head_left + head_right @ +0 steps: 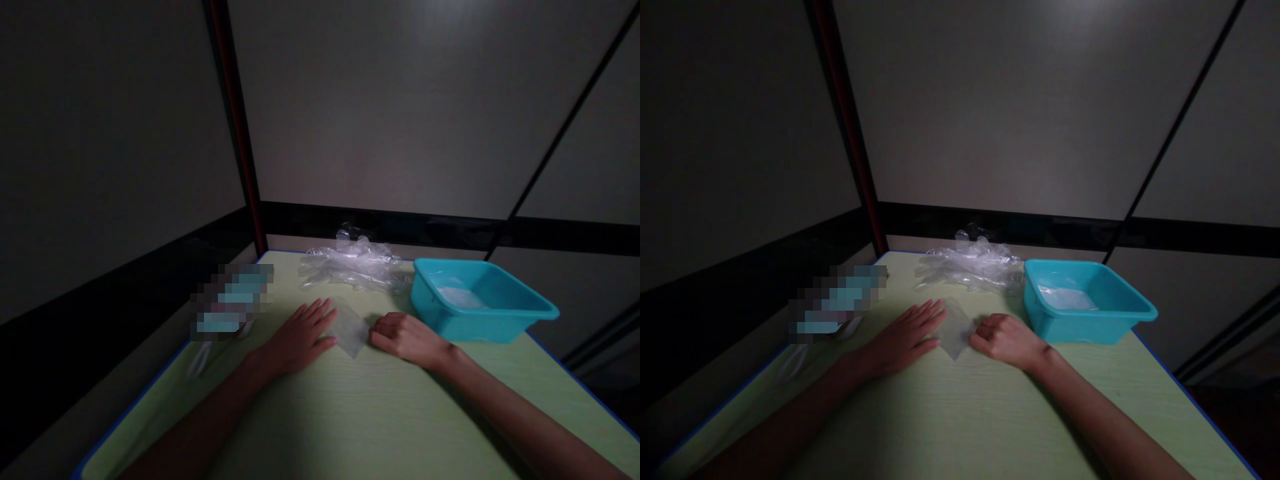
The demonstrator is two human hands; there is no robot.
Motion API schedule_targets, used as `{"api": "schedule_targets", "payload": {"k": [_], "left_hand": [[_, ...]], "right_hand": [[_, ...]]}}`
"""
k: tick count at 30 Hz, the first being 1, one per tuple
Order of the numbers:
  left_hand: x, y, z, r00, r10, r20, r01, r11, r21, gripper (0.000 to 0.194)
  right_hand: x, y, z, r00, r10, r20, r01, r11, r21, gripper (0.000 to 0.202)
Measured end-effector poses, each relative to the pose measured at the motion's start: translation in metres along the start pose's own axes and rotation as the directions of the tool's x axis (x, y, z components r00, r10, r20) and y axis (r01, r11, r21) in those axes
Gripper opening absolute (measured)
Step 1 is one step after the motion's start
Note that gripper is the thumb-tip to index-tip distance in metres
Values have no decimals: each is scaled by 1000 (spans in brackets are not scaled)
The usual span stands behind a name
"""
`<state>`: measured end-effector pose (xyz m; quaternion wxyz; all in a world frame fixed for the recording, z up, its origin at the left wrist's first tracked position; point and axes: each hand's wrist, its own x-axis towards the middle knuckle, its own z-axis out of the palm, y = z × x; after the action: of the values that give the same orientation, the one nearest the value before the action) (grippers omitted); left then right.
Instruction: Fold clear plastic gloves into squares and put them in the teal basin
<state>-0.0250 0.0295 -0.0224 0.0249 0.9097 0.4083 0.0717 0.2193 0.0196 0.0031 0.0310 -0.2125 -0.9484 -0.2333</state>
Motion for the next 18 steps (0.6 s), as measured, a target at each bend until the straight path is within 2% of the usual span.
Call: {"api": "schedule_targets", "payload": {"k": [5,11,16,18], "left_hand": [[4,-3,2,1000,24,0,-24,1000,-15,49],[9,-4,2,998,32,-62,-33,999,-14,47],[6,22,-2,986,-9,-167,8,1000,-9,48],[6,37,-2,987,9,-163,-17,999,-49,48]], "right_hand": [[6,-2,-5,997,-73,-26,70,994,-83,17],[0,-29,-19,996,-82,-28,80,996,-49,13],[-4,-44,-23,998,-44,-40,43,999,-20,12],[-5,-45,-22,997,-37,-60,36,999,-19,13]]}}
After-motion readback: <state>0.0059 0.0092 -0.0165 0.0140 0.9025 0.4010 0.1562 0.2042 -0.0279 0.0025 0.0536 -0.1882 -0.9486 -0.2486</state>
